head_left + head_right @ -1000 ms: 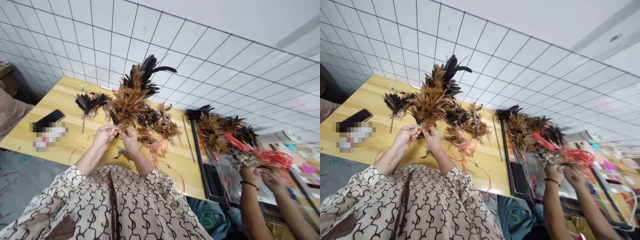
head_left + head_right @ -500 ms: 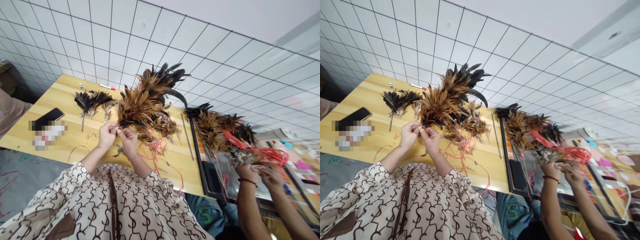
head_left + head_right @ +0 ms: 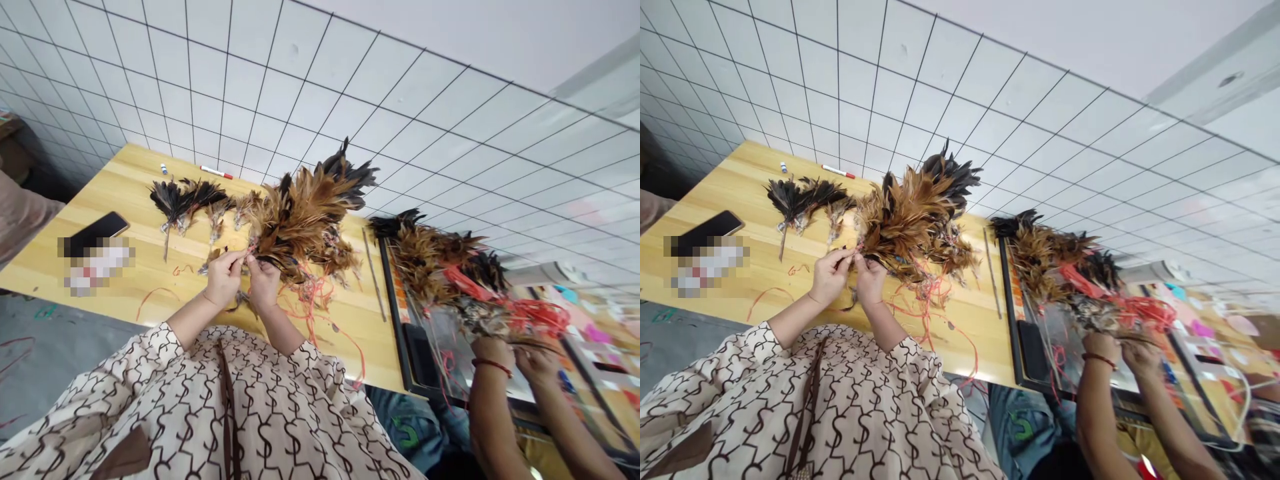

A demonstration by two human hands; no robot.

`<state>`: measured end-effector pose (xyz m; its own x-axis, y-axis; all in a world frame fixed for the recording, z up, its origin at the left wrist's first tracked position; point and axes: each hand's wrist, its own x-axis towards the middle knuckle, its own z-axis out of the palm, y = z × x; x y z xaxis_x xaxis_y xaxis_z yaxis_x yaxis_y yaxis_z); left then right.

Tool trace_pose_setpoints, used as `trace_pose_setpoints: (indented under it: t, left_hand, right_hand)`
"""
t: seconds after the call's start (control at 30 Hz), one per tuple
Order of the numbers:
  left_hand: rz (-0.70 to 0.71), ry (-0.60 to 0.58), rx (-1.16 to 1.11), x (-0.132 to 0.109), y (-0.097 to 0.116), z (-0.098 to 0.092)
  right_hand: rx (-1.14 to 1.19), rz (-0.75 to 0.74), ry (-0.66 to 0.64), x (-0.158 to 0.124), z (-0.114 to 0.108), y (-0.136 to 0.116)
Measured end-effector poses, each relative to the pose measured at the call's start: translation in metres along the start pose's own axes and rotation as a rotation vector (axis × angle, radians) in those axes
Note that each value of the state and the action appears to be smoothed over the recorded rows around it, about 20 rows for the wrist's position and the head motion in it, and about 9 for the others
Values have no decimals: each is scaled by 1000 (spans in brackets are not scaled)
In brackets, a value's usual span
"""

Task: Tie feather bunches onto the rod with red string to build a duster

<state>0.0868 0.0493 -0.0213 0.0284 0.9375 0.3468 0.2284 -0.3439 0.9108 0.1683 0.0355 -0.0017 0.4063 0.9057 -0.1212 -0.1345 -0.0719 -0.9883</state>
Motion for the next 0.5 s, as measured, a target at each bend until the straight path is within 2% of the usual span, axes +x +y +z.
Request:
trace_pose_setpoints:
  t: [0.1, 0.27, 0.37, 0.43, 0.5]
  left_hand:
    - [-48, 1, -11, -1, -4, 1]
    - [178, -51, 215, -5, -10, 0]
    - [249, -102, 272, -7, -8, 1]
    - [193, -105, 221, -7, -4, 0]
    - [32, -117, 124, -6, 1, -1]
  right_hand:
    - [10, 80, 33, -1, 0, 1]
    - [149, 294, 109, -5, 3, -4]
    - [210, 331, 144, -6, 4, -8]
    - [223, 293, 157, -5, 3, -10]
    - [226, 238, 160, -4, 2, -11]
